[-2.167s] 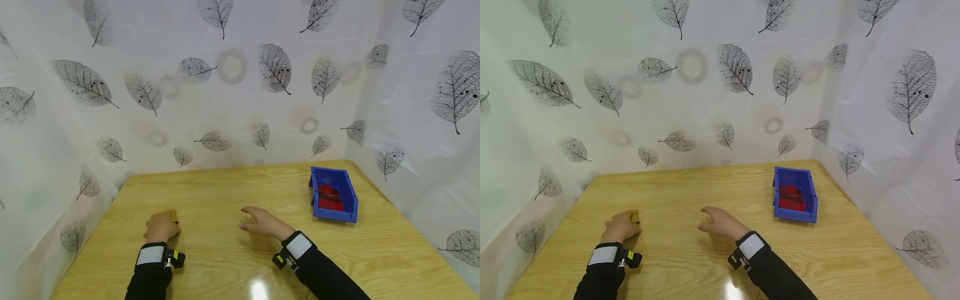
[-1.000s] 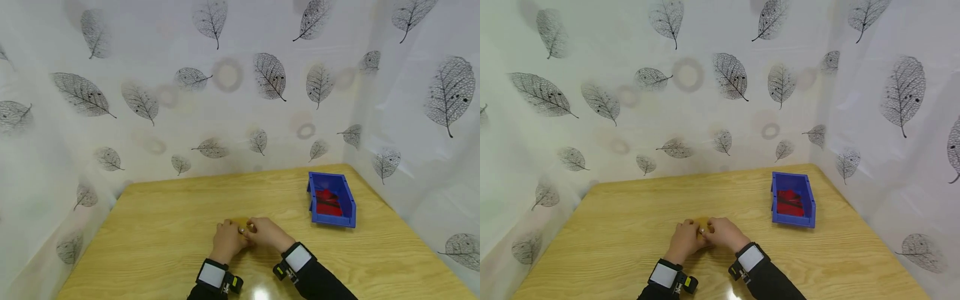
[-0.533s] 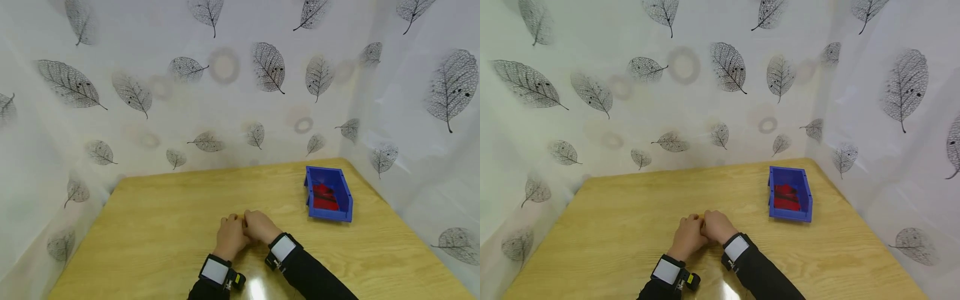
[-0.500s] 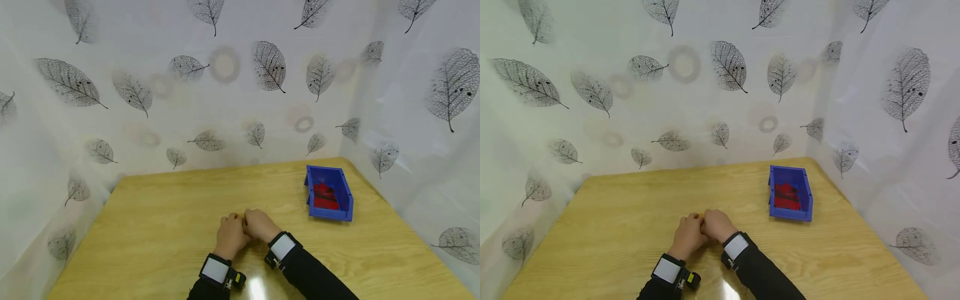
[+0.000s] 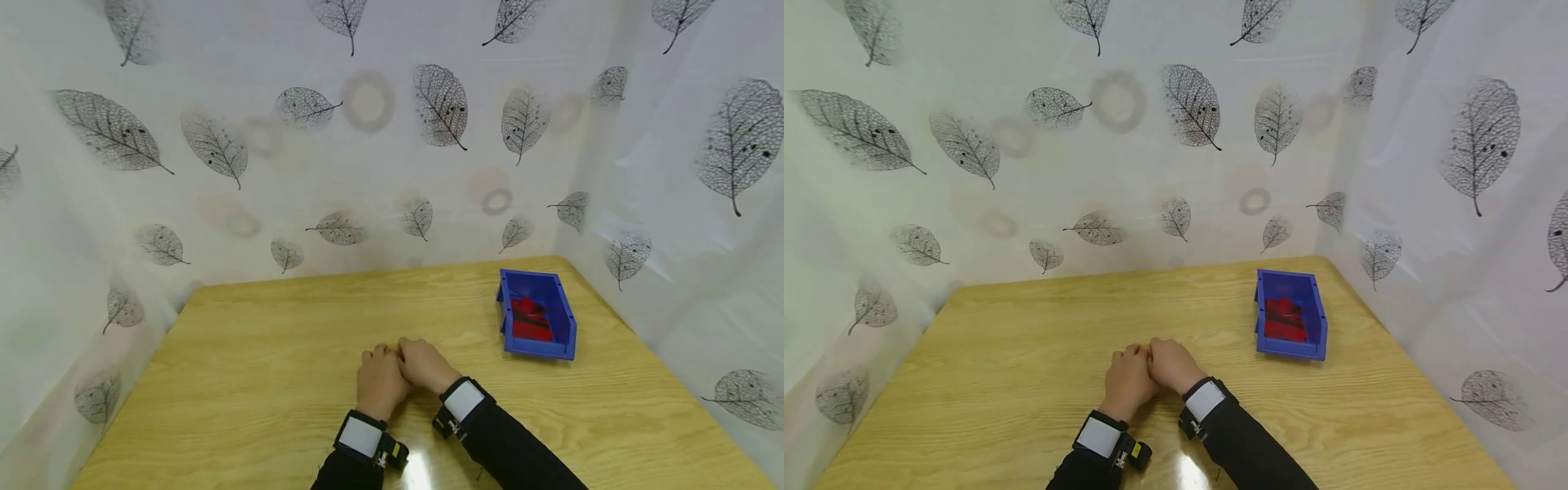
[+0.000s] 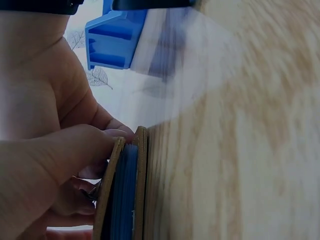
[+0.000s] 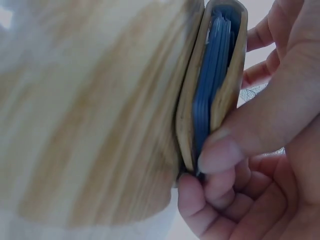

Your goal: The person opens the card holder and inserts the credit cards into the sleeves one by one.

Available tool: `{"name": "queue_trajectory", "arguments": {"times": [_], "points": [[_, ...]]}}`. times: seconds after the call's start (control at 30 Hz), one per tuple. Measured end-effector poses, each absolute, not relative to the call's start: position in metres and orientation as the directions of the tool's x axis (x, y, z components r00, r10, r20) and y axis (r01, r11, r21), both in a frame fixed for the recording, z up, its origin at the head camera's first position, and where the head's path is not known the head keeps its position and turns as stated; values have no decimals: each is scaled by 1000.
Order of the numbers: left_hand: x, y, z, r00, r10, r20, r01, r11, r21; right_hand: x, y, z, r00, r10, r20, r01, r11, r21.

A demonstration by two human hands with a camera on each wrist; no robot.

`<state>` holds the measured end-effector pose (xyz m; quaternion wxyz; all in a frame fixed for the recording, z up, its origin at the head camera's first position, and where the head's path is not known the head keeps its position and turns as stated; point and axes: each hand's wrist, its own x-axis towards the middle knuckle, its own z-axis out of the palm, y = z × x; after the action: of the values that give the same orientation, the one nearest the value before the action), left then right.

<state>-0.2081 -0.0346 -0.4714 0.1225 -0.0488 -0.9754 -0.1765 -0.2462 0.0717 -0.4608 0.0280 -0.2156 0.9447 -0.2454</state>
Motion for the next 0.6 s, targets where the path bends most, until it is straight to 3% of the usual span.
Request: {"name": "queue_trajectory", "arguments": {"times": [0.23, 0.47, 0.6], "points": [[-206, -35, -473, -980, 48, 193, 116, 927, 357, -247, 78, -463, -899, -438, 11, -367, 740, -564], [-206, -38, -469, -990, 39, 133, 87, 921, 379, -250, 99, -458, -904, -416, -96, -199, 609, -768], [-208, -40, -466, -994, 33, 107, 75, 905, 418, -250, 110, -451, -909, -401, -115, -194, 650, -735]]}}
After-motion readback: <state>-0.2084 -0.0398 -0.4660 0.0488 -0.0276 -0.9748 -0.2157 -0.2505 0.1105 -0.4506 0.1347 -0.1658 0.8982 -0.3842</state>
